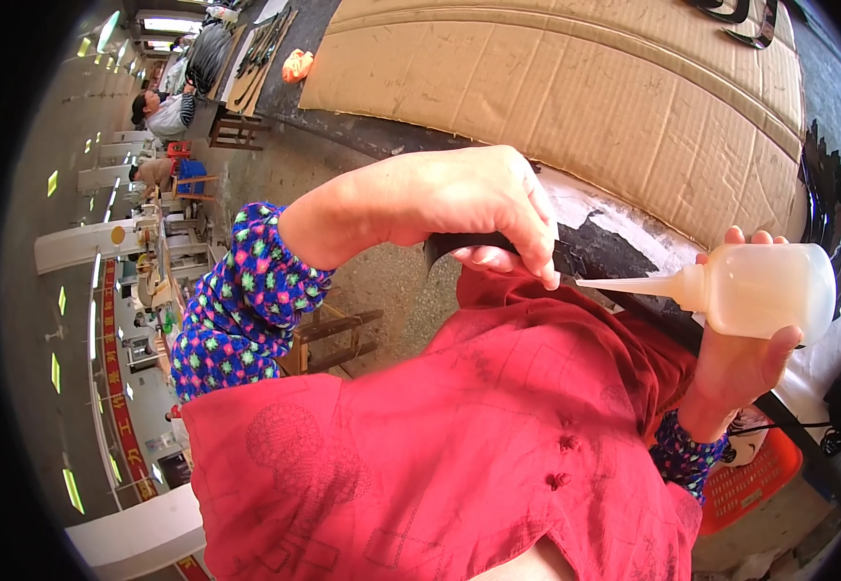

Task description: Applying liquid adhesive from a squeeze bottle onto black curved shoe strap components at a workbench.

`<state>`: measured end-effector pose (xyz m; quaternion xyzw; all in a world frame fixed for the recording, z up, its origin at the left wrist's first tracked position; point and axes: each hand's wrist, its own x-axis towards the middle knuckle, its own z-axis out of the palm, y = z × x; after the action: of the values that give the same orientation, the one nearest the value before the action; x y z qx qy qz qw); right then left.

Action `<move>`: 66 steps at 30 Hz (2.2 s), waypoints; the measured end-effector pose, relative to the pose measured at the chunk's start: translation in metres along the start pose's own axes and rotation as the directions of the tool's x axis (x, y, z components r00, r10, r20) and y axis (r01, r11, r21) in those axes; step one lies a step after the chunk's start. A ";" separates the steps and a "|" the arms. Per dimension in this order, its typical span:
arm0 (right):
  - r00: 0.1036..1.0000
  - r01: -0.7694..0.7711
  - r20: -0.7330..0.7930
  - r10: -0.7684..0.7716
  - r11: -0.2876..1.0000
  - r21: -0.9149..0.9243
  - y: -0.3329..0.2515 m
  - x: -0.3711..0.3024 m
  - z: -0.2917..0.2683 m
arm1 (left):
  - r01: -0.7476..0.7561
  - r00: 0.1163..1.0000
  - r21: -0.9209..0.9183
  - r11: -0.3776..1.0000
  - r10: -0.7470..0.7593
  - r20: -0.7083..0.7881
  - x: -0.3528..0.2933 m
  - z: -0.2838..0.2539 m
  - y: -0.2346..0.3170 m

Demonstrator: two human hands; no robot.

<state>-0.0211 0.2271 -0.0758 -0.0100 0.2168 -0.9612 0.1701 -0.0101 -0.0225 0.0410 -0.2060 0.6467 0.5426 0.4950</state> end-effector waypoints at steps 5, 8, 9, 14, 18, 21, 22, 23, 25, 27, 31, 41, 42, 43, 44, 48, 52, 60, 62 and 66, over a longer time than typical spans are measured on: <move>0.998 0.058 -0.008 -0.058 0.998 -0.030 -0.004 0.003 0.000 | 0.013 1.000 -0.013 1.000 -0.013 -0.004 -0.004 -0.002 -0.002; 0.986 0.165 0.036 -0.161 0.962 -0.217 -0.005 0.008 0.006 | -0.034 0.999 -0.041 0.999 0.035 0.023 -0.009 -0.005 -0.009; 0.963 0.250 0.016 -0.270 0.869 -0.427 -0.004 0.011 0.008 | -0.017 1.000 -0.040 0.999 0.017 -0.006 -0.014 -0.006 -0.007; 0.831 0.453 -0.079 -0.551 0.752 -0.480 -0.022 0.026 0.008 | -0.137 0.967 -0.102 0.985 0.111 -0.230 -0.040 -0.058 -0.035; 0.853 0.505 -0.085 -0.514 0.856 -0.113 -0.045 0.043 -0.002 | -0.359 0.805 -0.171 0.918 0.212 -0.554 -0.077 -0.148 -0.051; 0.935 0.319 0.008 -0.354 0.851 0.416 -0.040 0.058 -0.006 | -0.356 0.590 0.020 0.934 0.241 -0.771 -0.092 -0.231 -0.059; 0.942 0.297 0.012 -0.335 0.850 0.436 -0.036 0.065 -0.004 | -0.337 0.580 0.031 0.941 0.233 -0.781 -0.092 -0.263 -0.059; 0.952 0.264 0.015 -0.305 0.846 0.462 -0.029 0.072 -0.002 | -0.311 0.564 0.037 0.950 0.216 -0.797 -0.094 -0.292 -0.061; 0.972 0.196 0.011 -0.235 0.832 0.520 -0.016 0.086 0.004 | -0.263 0.424 0.072 0.962 0.182 -0.887 -0.079 -0.326 -0.036; 0.969 0.215 0.047 -0.242 0.924 0.318 -0.008 0.098 -0.003 | -0.159 0.322 0.233 0.959 0.273 -0.907 -0.062 -0.395 -0.040; 0.943 0.331 -0.005 -0.333 0.935 0.127 0.011 0.119 -0.010 | -0.196 0.313 0.076 0.978 0.136 -0.940 0.003 -0.490 -0.010; 0.804 0.477 -0.299 -0.514 0.858 -0.190 0.024 0.139 -0.013 | -0.381 0.013 0.070 0.922 0.081 -0.997 0.143 -0.598 0.018; 0.879 0.426 -0.230 -0.419 0.905 -0.021 0.019 0.136 -0.016 | -0.212 -0.112 0.220 0.952 0.200 -0.973 0.148 -0.598 0.016; 0.871 0.436 -0.238 -0.431 0.899 -0.033 0.020 0.136 -0.018 | -0.023 -0.211 0.347 0.938 0.335 -0.918 0.151 -0.597 0.014; 0.911 0.396 -0.189 -0.365 0.904 0.161 0.024 0.141 -0.013 | 0.064 -0.191 0.326 0.943 0.332 -0.924 0.150 -0.598 0.017; 0.973 0.228 0.008 -0.232 0.964 0.139 0.008 0.132 -0.029 | 0.304 -0.141 0.158 0.940 0.208 -0.968 0.129 -0.586 0.026; 0.969 0.245 -0.036 -0.243 0.965 0.097 0.017 0.142 -0.023 | 0.069 -0.138 0.512 0.856 0.516 -0.845 0.087 -0.539 0.026; 0.920 0.390 -0.032 -0.392 0.919 -0.053 0.001 0.105 0.010 | -0.601 0.591 0.515 0.611 0.774 -0.229 0.144 -0.148 0.102; 0.886 0.461 0.010 -0.463 0.879 -0.118 -0.014 0.081 0.016 | -0.710 0.580 0.421 0.565 0.808 -0.104 0.164 -0.069 0.101; 0.747 0.663 0.152 -0.647 0.741 -0.103 -0.076 0.025 0.002 | -0.711 0.669 0.245 0.659 0.741 -0.054 0.193 0.051 0.129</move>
<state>-0.0686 0.2826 -0.0436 -0.1496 0.2621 -0.9383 -0.1689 -0.1750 0.1182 -0.0578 0.0819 0.7618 0.6090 0.2051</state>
